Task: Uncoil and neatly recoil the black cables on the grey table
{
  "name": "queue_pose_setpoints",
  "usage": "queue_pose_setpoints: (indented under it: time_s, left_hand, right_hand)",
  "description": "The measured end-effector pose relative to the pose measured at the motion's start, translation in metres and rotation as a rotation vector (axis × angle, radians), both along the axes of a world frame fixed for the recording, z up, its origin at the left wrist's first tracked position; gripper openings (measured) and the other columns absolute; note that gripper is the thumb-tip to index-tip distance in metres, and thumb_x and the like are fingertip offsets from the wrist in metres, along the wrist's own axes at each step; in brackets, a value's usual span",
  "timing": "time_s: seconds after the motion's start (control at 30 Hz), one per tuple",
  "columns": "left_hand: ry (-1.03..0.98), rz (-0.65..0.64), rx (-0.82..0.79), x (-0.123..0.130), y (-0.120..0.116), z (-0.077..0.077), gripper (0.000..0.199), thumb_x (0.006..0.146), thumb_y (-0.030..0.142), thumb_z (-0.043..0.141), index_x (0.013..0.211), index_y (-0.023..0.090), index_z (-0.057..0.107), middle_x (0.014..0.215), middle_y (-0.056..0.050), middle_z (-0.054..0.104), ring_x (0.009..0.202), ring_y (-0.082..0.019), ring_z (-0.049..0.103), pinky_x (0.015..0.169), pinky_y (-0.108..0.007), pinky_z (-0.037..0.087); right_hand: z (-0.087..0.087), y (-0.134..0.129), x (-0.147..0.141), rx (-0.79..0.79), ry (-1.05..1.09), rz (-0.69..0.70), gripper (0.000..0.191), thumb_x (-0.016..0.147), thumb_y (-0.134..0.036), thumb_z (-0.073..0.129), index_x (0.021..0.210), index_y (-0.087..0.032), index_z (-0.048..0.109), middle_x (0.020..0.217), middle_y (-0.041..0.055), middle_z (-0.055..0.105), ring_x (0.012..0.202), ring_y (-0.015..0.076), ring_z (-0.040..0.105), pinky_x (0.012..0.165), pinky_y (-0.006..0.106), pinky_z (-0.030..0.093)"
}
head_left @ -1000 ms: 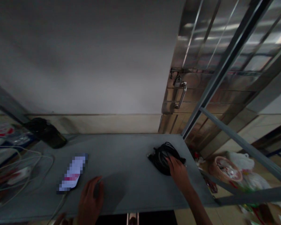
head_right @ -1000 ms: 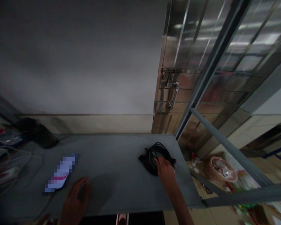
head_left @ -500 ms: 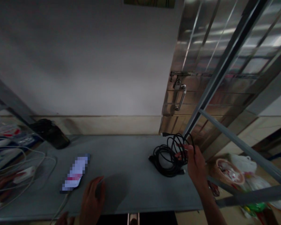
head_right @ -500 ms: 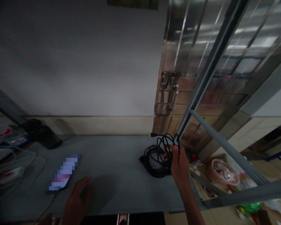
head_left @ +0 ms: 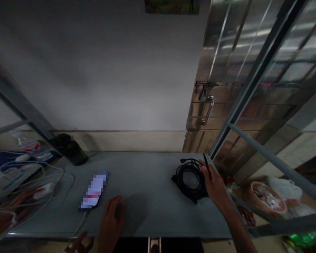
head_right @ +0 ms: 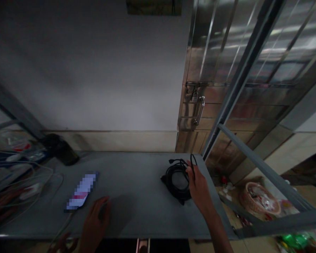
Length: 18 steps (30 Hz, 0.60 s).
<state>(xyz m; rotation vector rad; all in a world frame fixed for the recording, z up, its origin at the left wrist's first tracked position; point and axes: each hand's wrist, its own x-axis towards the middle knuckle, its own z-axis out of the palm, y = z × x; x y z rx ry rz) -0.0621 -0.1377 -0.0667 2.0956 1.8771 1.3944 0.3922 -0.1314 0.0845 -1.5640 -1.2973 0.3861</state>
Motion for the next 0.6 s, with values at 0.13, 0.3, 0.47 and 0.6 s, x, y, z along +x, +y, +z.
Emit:
queue_pose_setpoints:
  time_s: [0.13, 0.3, 0.47, 0.6]
  left_hand:
    - [-0.007, -0.002, -0.023, 0.001, -0.002, 0.002, 0.032, 0.109, 0.050, 0.057, 0.123, 0.025, 0.071, 0.118, -0.011, 0.078, 0.112, -0.032, 0.077, 0.104, -0.049, 0.063]
    - [-0.027, 0.015, -0.039, 0.003, -0.002, 0.004, 0.032, 0.108, 0.051, 0.059, 0.122, 0.025, 0.072, 0.120, -0.012, 0.078, 0.114, -0.033, 0.077, 0.103, -0.050, 0.062]
    - [-0.056, -0.008, -0.024, 0.001, 0.000, 0.005, 0.034, 0.106, 0.053, 0.060, 0.119, 0.024, 0.073, 0.117, -0.012, 0.079, 0.111, -0.034, 0.079, 0.101, -0.050, 0.064]
    - [-0.082, -0.023, -0.021, 0.000, -0.001, 0.013, 0.037, 0.106, 0.057, 0.061, 0.117, 0.025, 0.074, 0.115, -0.012, 0.081, 0.110, -0.034, 0.080, 0.102, -0.051, 0.064]
  right_hand:
    - [0.012, -0.007, -0.001, -0.002, -0.039, 0.004, 0.065, 0.113, -0.073, 0.042, 0.133, -0.022, 0.075, 0.123, 0.0152, 0.084, 0.116, 0.0311, 0.079, 0.102, 0.044, 0.061]
    - [0.050, -0.026, -0.004, 0.085, 0.033, -0.066, 0.059, 0.116, -0.072, 0.039, 0.107, -0.022, 0.071, 0.101, 0.0114, 0.085, 0.078, 0.0226, 0.078, 0.076, 0.035, 0.061]
    - [0.090, -0.052, -0.010, 0.253, 0.091, -0.183, 0.055, 0.117, -0.069, 0.041, 0.096, -0.023, 0.063, 0.071, 0.0012, 0.072, 0.049, 0.0144, 0.062, 0.050, 0.027, 0.049]
    - [0.109, -0.071, -0.014, 0.332, 0.189, -0.230, 0.049, 0.116, -0.067, 0.048, 0.094, -0.024, 0.057, 0.076, 0.0017, 0.070, 0.045, 0.0141, 0.060, 0.039, 0.026, 0.045]
